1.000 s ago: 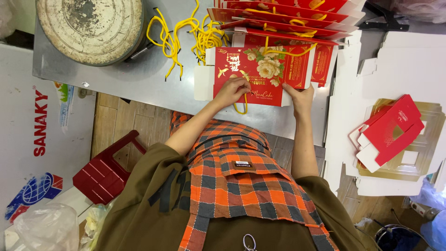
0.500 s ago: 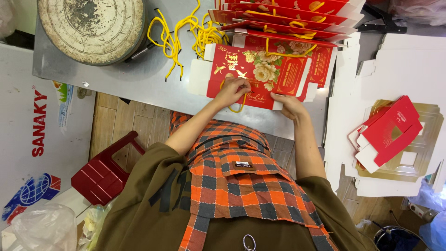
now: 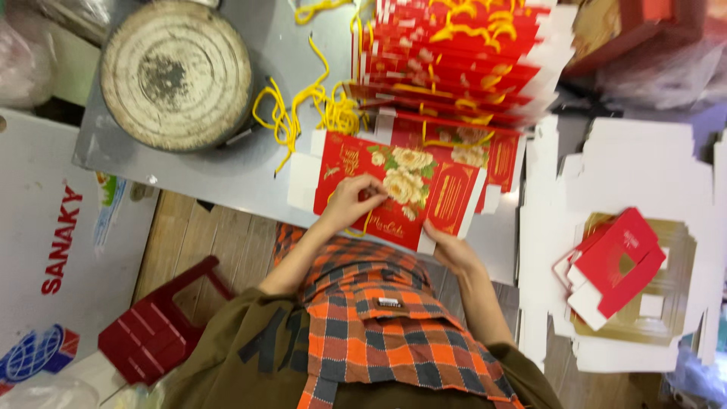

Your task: The person assembles red gift boxes by inserting yellow rope handles through the side slots. They pull the ropes through, adjust the loops, and place the finished boxes into a stack on the table.

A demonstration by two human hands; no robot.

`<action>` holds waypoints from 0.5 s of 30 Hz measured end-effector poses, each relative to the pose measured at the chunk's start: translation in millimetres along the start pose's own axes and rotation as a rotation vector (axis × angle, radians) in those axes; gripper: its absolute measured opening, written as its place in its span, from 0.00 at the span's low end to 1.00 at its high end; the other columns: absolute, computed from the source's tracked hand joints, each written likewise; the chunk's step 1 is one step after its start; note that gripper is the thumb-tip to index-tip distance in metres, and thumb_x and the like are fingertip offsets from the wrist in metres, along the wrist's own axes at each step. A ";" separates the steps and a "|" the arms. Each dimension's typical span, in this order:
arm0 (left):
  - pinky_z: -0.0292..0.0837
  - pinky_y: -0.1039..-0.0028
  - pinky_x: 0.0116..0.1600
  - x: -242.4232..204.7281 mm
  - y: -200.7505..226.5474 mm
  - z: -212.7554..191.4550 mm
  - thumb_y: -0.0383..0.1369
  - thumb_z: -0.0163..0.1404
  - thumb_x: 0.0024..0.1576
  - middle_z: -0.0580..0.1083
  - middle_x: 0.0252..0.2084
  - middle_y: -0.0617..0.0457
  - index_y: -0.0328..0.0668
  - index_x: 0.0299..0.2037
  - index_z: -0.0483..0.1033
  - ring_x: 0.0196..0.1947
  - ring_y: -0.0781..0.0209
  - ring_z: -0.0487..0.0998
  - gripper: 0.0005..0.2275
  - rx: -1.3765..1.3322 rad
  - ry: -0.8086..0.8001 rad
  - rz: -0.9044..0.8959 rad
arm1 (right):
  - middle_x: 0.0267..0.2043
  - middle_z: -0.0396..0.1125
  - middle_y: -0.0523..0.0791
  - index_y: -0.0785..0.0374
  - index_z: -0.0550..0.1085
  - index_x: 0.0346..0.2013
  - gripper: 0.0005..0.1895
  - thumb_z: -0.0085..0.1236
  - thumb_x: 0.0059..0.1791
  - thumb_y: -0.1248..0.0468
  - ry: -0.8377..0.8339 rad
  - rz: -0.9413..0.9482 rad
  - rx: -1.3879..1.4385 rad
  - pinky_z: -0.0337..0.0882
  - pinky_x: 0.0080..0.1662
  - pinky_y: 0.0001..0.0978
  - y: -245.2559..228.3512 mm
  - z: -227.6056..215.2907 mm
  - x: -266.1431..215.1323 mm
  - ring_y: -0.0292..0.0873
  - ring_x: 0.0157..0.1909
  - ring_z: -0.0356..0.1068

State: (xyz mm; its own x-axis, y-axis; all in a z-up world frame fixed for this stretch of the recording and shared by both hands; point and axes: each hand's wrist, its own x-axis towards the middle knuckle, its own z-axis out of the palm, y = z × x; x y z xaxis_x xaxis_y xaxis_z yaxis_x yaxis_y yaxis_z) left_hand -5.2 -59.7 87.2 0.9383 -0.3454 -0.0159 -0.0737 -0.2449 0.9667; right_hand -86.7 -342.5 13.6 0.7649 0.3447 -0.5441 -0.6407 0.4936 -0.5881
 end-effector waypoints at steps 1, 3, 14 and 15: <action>0.73 0.76 0.36 -2.5 13.0 -6.9 0.30 0.59 0.56 0.79 0.33 0.54 0.39 0.39 0.80 0.30 0.66 0.79 0.05 0.004 0.000 0.027 | 0.68 0.61 0.52 0.67 0.61 0.68 0.30 0.55 0.54 0.60 -0.011 -0.017 0.016 0.65 0.66 0.47 -3.8 6.4 -5.8 0.49 0.67 0.63; 0.71 0.74 0.42 -6.1 41.3 -17.6 0.29 0.60 0.54 0.79 0.34 0.56 0.42 0.38 0.81 0.33 0.65 0.80 0.05 0.086 0.039 0.140 | 0.68 0.61 0.53 0.67 0.60 0.68 0.29 0.53 0.54 0.60 -0.034 -0.053 0.048 0.66 0.65 0.48 -15.8 20.1 -13.0 0.50 0.67 0.63; 0.67 0.63 0.56 40.8 131.9 -52.2 0.25 0.58 0.53 0.75 0.41 0.54 0.44 0.41 0.82 0.45 0.52 0.75 0.08 0.574 0.282 0.630 | 0.72 0.57 0.53 0.65 0.53 0.73 0.33 0.42 0.58 0.50 -0.231 -0.343 0.207 0.64 0.67 0.57 -123.3 120.7 -0.9 0.56 0.72 0.59; 0.68 0.63 0.55 46.4 137.0 -53.3 0.24 0.58 0.53 0.75 0.41 0.54 0.43 0.41 0.81 0.45 0.53 0.75 0.08 0.603 0.293 0.654 | 0.73 0.56 0.54 0.66 0.52 0.74 0.34 0.40 0.59 0.49 -0.263 -0.370 0.235 0.63 0.68 0.57 -134.7 127.3 0.1 0.56 0.73 0.58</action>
State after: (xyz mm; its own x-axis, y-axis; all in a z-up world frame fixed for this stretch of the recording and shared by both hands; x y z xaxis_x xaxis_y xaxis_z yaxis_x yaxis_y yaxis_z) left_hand 46.2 -61.0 232.5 0.6898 -0.3589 0.6287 -0.7031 -0.5393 0.4635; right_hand 8.1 -307.3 169.0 0.9480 0.2867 -0.1380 -0.3144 0.7766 -0.5459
